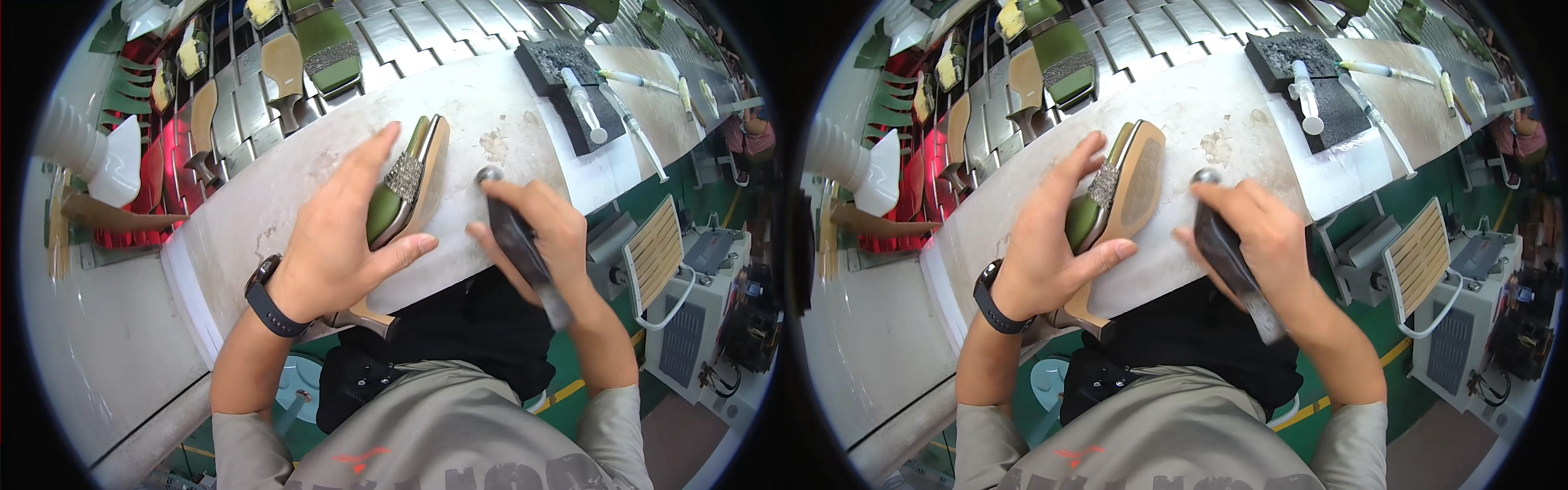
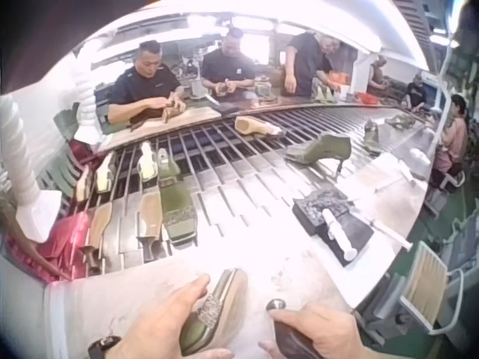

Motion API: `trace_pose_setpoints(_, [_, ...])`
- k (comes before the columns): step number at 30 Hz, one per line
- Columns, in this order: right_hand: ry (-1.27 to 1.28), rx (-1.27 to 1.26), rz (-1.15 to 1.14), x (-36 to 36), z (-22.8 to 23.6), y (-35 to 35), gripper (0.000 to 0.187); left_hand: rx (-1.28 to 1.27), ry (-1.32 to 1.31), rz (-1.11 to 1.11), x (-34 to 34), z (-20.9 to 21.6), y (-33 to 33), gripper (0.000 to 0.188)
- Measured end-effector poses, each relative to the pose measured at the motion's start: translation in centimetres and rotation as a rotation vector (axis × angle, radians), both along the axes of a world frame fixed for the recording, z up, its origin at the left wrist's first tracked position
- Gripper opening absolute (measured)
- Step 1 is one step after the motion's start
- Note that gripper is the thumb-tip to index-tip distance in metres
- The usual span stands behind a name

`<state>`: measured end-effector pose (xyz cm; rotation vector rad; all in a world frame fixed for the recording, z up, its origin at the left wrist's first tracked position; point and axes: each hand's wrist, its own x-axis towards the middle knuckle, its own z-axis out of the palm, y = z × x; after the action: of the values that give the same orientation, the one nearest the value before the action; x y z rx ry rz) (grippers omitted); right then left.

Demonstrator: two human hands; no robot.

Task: The person attaches a heel to a green high-heeled shoe by hand and using a hammer. They first place a base piece on the bottom of the shoe, then press the heel onto the shoe, and finally use a hammer to secure the edges and base of the heel.

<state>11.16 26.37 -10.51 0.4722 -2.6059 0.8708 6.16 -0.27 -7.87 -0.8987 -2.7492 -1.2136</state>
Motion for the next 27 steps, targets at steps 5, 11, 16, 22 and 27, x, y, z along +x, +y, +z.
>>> trace_pose_setpoints(5, [-0.185,-0.844,0.185,1.5,0.6,-2.1,0.036,0.016,0.001,-0.183,-1.0,-0.1,0.0,0.093])
trace_pose_setpoints(11, [-0.335,-1.292,0.136,2.7,-1.8,-5.9,0.035,-0.038,-0.099,-0.201,-1.0,0.4,-0.1,0.093])
trace_pose_setpoints(16, [-0.253,-0.891,0.218,0.3,1.7,-4.1,0.033,-0.067,-0.066,-0.192,-1.1,0.6,-0.1,0.096])
trace_pose_setpoints(22, [-0.519,-0.697,0.221,-3.3,5.4,-2.9,0.031,0.016,-0.063,-0.141,-0.9,-0.4,-0.6,0.106])
trace_pose_setpoints(27, [-0.757,-0.564,0.140,-5.8,8.1,-2.7,0.030,-0.018,-0.078,-0.151,-0.9,0.1,-1.0,0.110])
